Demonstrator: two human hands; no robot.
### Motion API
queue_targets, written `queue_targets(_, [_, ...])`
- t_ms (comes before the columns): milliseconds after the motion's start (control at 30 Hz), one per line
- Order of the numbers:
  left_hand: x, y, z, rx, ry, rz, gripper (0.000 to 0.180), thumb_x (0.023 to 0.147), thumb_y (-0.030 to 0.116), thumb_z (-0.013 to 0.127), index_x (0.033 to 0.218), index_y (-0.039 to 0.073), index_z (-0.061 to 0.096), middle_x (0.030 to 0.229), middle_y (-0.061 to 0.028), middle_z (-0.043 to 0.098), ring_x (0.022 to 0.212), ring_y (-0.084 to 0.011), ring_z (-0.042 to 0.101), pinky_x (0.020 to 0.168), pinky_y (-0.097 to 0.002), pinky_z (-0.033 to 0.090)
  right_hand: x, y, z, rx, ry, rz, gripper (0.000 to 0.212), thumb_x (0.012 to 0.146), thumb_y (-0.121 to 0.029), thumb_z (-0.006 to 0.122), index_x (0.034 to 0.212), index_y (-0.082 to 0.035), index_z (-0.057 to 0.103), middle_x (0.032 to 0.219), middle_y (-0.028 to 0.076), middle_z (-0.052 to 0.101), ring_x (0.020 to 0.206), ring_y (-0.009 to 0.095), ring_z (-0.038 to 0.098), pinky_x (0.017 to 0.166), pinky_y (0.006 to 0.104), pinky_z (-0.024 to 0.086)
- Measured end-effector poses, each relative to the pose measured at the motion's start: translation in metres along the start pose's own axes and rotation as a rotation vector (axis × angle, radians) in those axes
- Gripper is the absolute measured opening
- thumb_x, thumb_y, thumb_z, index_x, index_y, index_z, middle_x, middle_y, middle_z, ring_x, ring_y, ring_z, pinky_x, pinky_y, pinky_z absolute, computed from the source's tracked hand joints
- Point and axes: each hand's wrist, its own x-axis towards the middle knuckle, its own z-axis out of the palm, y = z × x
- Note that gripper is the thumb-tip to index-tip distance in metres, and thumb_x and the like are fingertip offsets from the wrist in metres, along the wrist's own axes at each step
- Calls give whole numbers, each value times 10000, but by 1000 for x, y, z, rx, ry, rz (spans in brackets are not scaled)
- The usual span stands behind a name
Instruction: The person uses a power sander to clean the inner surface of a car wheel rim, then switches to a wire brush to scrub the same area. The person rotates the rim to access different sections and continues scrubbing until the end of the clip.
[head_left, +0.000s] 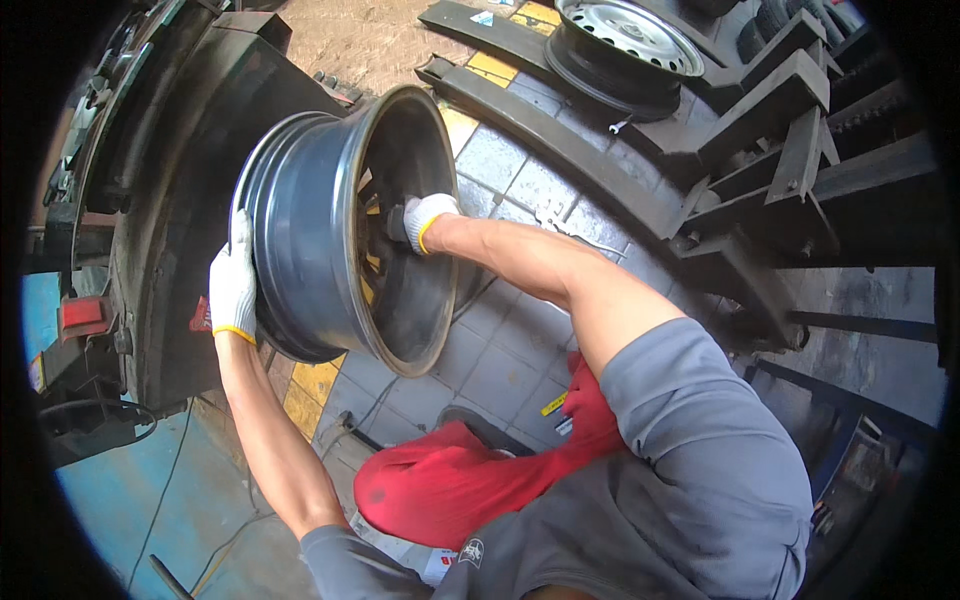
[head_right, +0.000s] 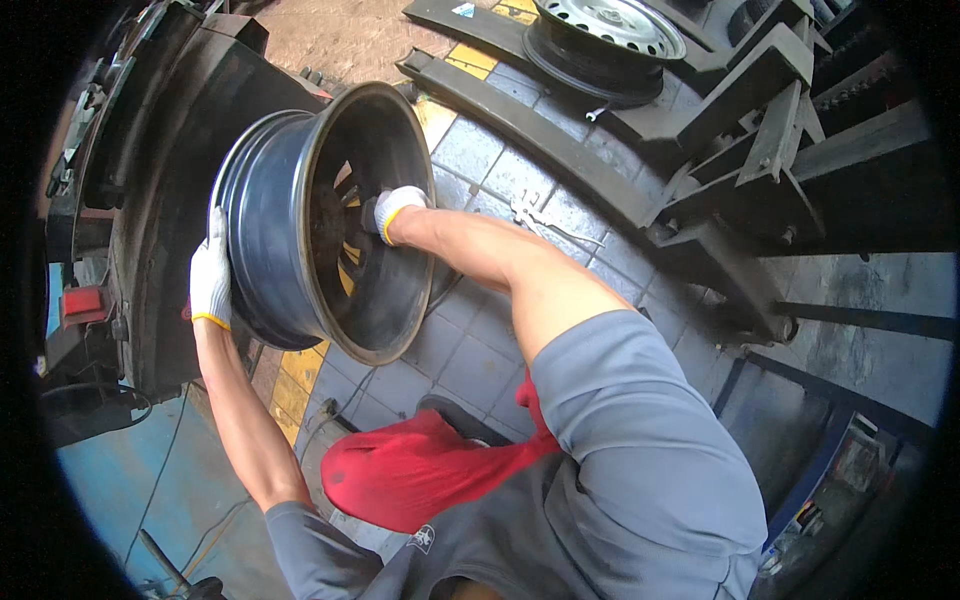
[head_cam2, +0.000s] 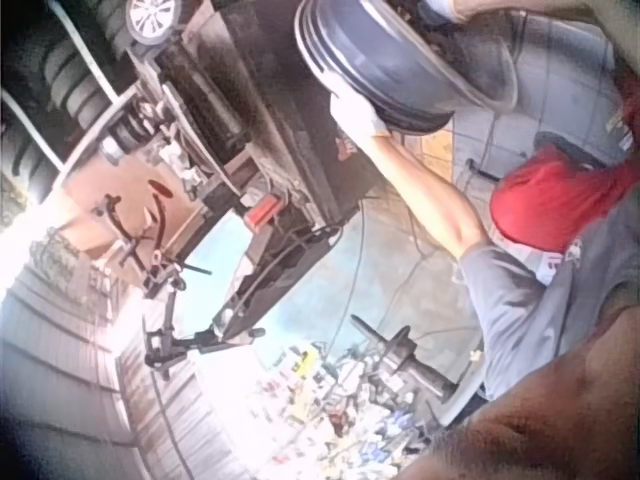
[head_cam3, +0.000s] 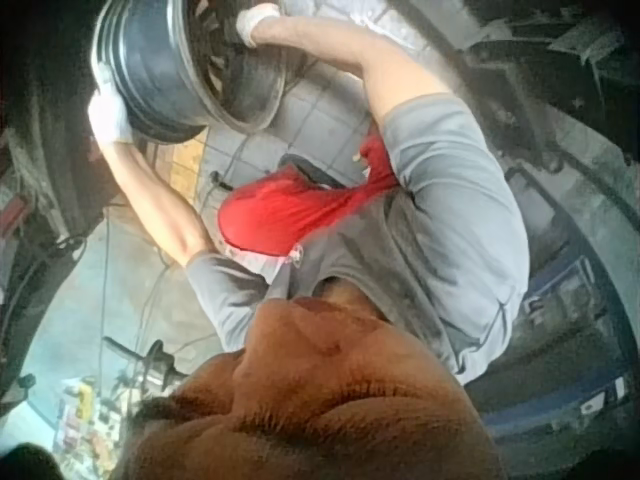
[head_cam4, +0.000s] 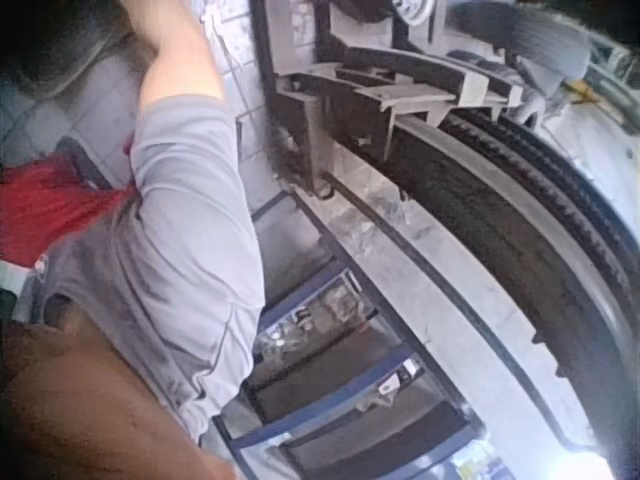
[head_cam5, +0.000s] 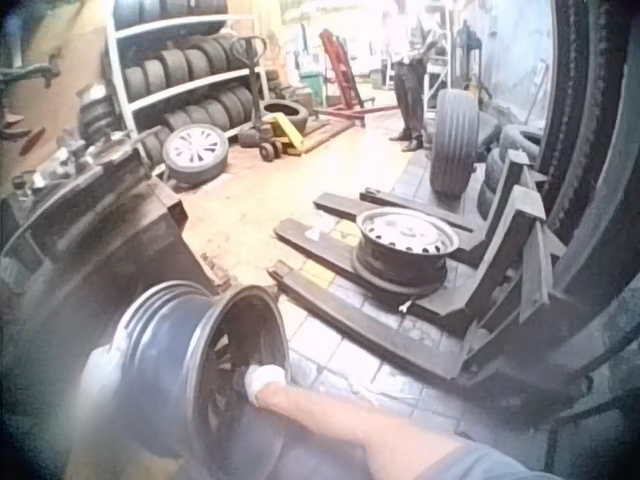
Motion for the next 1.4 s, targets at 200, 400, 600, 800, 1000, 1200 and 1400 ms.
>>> queue_targets(200, [6,12,14,-11,24,75,863,1121,729,582,1264,-97,788,1038,-126,804,950,-191,687,892,-354,544,13,6,32,42,24,83,408,1007,-342,769,1366,-157,832,1452,51,797,1298,273,783,998,482,644])
queue_targets(400, [-4,-3,7,-58,60,13,842,1135,700,580,1339,-93,777,1119,-147,815,1003,-202,706,957,-364,550,-75,-8,28,191,74,-62,374,943,-214,740,1260,-15,746,1188,222,838,1111,399,823,914,515,651])
queue_targets(600, [-8,-13,7,-95,59,-57,788,1154,644,594,1417,-84,739,1243,-142,803,1100,-200,710,1015,-366,548,-41,-20,39,78,94,-21,357,1020,-256,692,1313,-60,754,1215,176,840,1105,380,826,863,510,644])
queue_targets(800, [-29,-18,8,-241,65,-42,759,1169,612,589,1428,-88,728,1305,-130,789,1138,-197,702,1036,-364,544,-18,1,49,180,258,118,304,1078,-219,620,1292,-72,779,1225,159,847,1048,356,843,793,532,646])
queue_targets(1000, [-35,-20,16,-214,133,-52,750,1171,606,591,1298,-109,776,1083,-103,765,960,-166,627,911,-353,524,-15,6,57,83,193,75,369,1103,-258,591,1372,-84,774,1298,149,836,1107,369,834,869,555,646])
queue_targets(1200, [-42,-37,16,-357,140,-18,713,1180,583,590,1315,-97,759,1113,-64,754,991,-145,612,934,-342,515,-7,-5,59,237,206,156,448,1171,-292,429,1369,-55,753,1295,164,832,1116,401,822,962,552,621])
queue_targets(1400, [-48,-46,11,-324,97,-63,668,1195,554,577,1343,-72,757,1129,-54,763,997,-140,618,957,-347,527,-20,-12,67,185,257,132,300,1068,-199,624,1284,-39,758,1180,201,846,1047,387,840,868,528,643])
